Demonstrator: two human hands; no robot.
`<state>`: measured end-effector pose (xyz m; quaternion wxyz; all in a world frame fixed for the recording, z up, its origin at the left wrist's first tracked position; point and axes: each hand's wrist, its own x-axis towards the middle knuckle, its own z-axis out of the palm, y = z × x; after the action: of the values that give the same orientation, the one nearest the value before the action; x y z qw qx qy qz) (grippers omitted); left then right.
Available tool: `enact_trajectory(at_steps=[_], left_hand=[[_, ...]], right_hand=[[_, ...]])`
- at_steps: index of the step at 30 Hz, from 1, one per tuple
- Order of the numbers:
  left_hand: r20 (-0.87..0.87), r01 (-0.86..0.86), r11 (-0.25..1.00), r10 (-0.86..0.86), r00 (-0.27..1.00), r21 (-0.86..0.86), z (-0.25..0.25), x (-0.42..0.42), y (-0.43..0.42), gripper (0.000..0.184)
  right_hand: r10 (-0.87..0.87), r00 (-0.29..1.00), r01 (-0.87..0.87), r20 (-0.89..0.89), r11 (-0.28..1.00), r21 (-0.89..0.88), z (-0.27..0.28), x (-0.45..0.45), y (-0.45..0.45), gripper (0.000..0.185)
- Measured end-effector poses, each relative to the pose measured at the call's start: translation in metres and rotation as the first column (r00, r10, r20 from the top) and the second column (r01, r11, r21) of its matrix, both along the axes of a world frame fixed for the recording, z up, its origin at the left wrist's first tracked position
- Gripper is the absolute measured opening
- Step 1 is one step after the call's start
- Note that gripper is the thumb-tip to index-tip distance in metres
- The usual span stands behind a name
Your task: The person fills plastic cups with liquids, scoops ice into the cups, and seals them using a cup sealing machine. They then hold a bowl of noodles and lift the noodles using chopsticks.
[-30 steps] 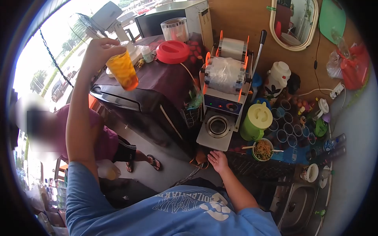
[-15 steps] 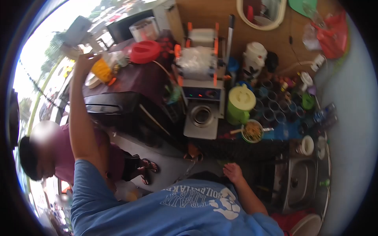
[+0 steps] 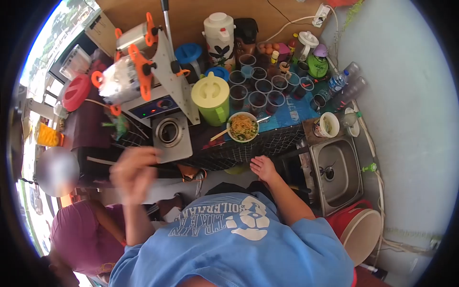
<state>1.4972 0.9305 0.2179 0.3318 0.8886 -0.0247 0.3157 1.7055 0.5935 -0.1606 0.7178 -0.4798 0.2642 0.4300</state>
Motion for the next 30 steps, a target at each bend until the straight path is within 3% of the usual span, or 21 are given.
enact_trajectory(at_steps=[1,2,3,5,6,8,10,11,13,16,18,20,25,30], left_hand=[[-0.140,0.103,0.955,-0.147,0.979,-0.280,-0.054,0.023,-0.023,0.017],[-0.365,-0.020,0.762,-0.286,0.886,-0.648,-0.120,0.043,-0.042,0.018],[-0.508,-0.197,0.623,-0.372,0.777,-0.757,-0.194,0.064,-0.055,0.025],[-0.693,-0.319,0.798,-0.164,0.702,-0.511,-0.310,0.093,-0.085,0.028],[-0.699,-0.344,0.785,-0.155,0.698,-0.516,-0.352,0.113,-0.092,0.028],[-0.703,-0.519,0.625,-0.069,0.708,-0.583,-0.412,0.138,-0.099,0.033],[-0.618,-0.517,0.456,-0.097,0.780,-0.725,-0.434,0.175,-0.099,0.043],[-0.631,-0.542,0.433,-0.087,0.771,-0.721,-0.443,0.188,-0.098,0.043],[-0.615,-0.562,0.310,-0.103,0.782,-0.766,-0.456,0.206,-0.094,0.045],[-0.602,-0.575,0.195,-0.124,0.789,-0.795,-0.451,0.209,-0.092,0.052],[-0.649,-0.633,0.152,-0.090,0.756,-0.759,-0.453,0.212,-0.092,0.057],[-0.584,-0.565,0.174,-0.086,0.807,-0.807,-0.446,0.216,-0.092,0.059],[-0.655,-0.649,0.094,-0.138,0.743,-0.755,-0.443,0.224,-0.096,0.044],[-0.631,-0.619,0.122,-0.124,0.766,-0.776,-0.455,0.217,-0.098,0.039]], right_hand=[[0.002,1.000,-0.001,0.009,1.000,-0.031,0.002,0.020,0.000,0.049],[0.011,1.000,-0.011,-0.004,0.999,-0.041,0.000,0.044,0.000,0.049],[0.002,1.000,-0.001,0.022,0.999,-0.033,-0.003,0.067,-0.001,0.050],[0.025,0.999,-0.024,0.029,0.999,-0.041,-0.009,0.105,-0.003,0.053],[0.037,0.997,-0.034,0.060,0.998,-0.059,-0.009,0.125,0.002,0.056],[0.071,0.996,-0.065,0.058,0.994,-0.091,-0.020,0.152,0.008,0.059],[0.261,0.946,-0.249,0.194,0.965,-0.085,-0.038,0.175,0.017,0.062],[0.286,0.943,-0.274,0.172,0.957,-0.094,-0.047,0.183,0.020,0.062],[0.495,0.820,-0.531,0.288,0.845,0.060,-0.060,0.196,0.027,0.076],[0.554,0.751,-0.619,0.360,0.780,0.092,-0.064,0.202,0.038,0.084],[0.591,0.749,-0.638,0.300,0.765,0.089,-0.070,0.206,0.040,0.087],[0.572,0.764,-0.637,0.298,0.742,0.209,-0.072,0.209,0.043,0.088],[0.430,0.863,-0.500,0.264,0.799,0.333,-0.058,0.202,0.046,0.086],[0.382,0.899,-0.437,0.212,0.776,0.454,-0.064,0.201,0.043,0.083]])
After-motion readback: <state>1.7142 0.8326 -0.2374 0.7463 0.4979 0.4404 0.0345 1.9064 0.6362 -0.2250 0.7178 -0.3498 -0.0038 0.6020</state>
